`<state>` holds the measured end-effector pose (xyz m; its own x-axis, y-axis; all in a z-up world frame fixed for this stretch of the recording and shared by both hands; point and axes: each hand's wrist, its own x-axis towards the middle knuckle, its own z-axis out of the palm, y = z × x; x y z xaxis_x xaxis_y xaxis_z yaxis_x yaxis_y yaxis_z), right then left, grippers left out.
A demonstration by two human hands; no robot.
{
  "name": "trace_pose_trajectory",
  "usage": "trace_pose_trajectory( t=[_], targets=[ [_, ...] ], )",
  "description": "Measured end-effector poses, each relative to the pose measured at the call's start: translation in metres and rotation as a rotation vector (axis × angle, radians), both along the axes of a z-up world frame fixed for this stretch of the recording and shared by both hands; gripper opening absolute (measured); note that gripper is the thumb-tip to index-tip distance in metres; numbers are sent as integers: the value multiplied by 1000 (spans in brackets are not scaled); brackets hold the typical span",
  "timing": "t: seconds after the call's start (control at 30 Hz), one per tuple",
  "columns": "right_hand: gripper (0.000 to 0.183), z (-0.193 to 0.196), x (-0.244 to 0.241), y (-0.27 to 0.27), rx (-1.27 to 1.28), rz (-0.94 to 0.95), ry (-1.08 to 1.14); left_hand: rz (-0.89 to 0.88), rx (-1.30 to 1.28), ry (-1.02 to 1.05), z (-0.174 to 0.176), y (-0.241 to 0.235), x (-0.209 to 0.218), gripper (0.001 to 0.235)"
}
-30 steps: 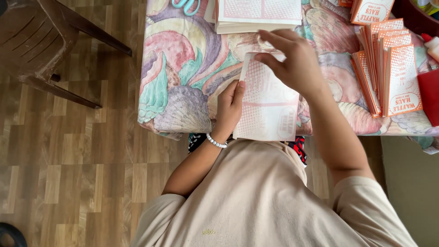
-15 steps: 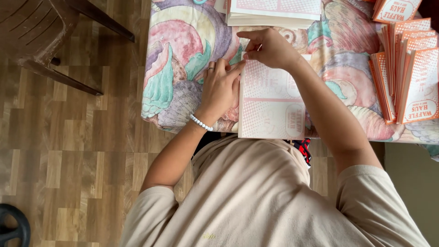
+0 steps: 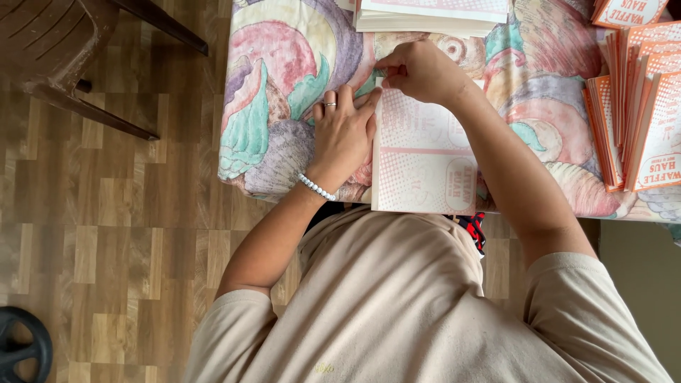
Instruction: Folding paper sheets into waffle bags and stacking them on a table.
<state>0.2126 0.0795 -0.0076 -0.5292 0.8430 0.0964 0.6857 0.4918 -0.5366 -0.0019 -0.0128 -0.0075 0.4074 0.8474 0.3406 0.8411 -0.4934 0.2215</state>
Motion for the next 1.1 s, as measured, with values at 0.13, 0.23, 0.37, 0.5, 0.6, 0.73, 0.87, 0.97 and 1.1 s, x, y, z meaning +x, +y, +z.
trace_pose_trajectory(
  t=[0.13,0.23,0.37,0.5,0.6,0.73,0.87,0.97,1.1],
  targets=[
    [17,2,-3,-6,-5,-27,45,15,11,24,-1,-1,1,41],
    [12,6,-6,-15,67,-29,58,24,-8,32,-1,0,2,41],
    [14,1,-7,-24,186,23,74,44,-22,17,-2,-1,3,37],
    [18,-3,-6,-31,287,42,55,50,21,-9,-4,-1,3,36],
    [18,-1,-4,-34,281,50,-16,33,-15,-16,-5,1,1,37],
    [13,5,-6,-37,259,47,18,-17,-41,-81,-1,6,-8,25],
    [16,5,-4,-36,292,69,-75,-136,-85,-222,-1,19,-18,32],
    [18,10,-5,-39,298,98,-139,-272,-57,-228,-1,25,-16,30],
    [20,19,-4,-41,210,100,-211,-433,21,-72,11,25,-14,36]
  ],
)
